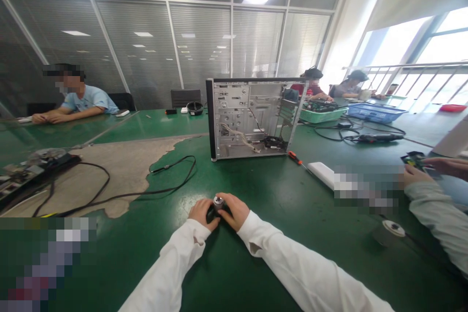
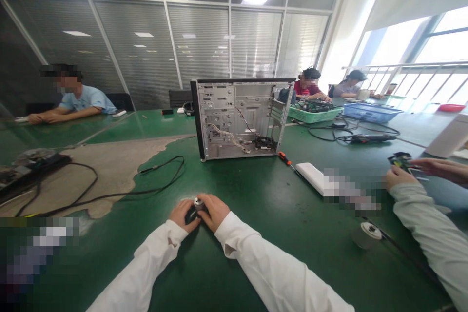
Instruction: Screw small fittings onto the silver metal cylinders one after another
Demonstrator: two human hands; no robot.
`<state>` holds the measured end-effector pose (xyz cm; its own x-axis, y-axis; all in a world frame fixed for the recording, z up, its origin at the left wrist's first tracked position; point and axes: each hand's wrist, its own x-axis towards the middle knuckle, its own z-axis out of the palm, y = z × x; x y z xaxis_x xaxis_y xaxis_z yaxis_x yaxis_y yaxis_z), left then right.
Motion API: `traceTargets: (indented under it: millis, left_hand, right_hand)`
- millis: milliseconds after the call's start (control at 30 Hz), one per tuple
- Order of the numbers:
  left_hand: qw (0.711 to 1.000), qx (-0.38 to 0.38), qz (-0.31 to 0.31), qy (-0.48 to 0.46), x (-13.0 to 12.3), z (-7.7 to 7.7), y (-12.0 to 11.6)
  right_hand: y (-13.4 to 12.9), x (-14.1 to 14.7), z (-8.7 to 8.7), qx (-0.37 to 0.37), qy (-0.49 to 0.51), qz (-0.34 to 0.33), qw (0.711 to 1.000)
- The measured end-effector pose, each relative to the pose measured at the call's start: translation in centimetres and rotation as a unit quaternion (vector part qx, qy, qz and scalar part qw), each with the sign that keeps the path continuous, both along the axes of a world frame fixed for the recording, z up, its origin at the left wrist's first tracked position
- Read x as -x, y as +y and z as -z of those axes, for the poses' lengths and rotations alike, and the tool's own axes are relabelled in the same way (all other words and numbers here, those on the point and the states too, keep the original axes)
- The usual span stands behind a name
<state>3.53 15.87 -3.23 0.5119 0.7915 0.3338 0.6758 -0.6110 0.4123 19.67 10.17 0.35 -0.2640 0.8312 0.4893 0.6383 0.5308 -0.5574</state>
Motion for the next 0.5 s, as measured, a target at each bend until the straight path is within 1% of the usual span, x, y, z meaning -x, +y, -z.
traceTargets:
  millis: [67, 167, 233, 300, 400, 433, 500]
  left_hand:
    - [1.0, -0.002, -0.003, 0.001, -0.1, 0.0, -0.1]
    - [1.0, -0.004, 0.004, 0.004, 0.0, -0.1, -0.2]
    - [1.0, -0.006, 0.018, 0.002, 0.0, -0.1, -0.1]
    - [0.999, -0.008, 0.035, -0.006, 0.0, -0.3, -0.2]
    - [0.998, -0.008, 0.051, -0.027, 0.0, -0.6, -0.3]
    - [0.998, -0.009, 0.056, -0.036, 0.0, -0.7, -0.4]
    - [0.996, -0.017, 0.069, -0.054, 0.0, -1.0, -0.6]
  right_hand:
    - [0.2, 0.0, 0.2, 0.014, 0.015, -0.004, 1.0]
    - [0.2, 0.1, 0.2, 0.031, 0.056, 0.008, 0.998]
    - [0.3, 0.2, 0.3, 0.056, 0.102, 0.02, 0.993]
    - [0.4, 0.3, 0.5, 0.094, 0.164, 0.027, 0.982]
    - [0.7, 0.5, 1.0, 0.146, 0.277, 0.029, 0.949]
    - [0.9, 0.6, 1.2, 0.163, 0.32, 0.025, 0.933]
    - [1.2, 0.8, 1.5, 0.202, 0.406, 0.006, 0.891]
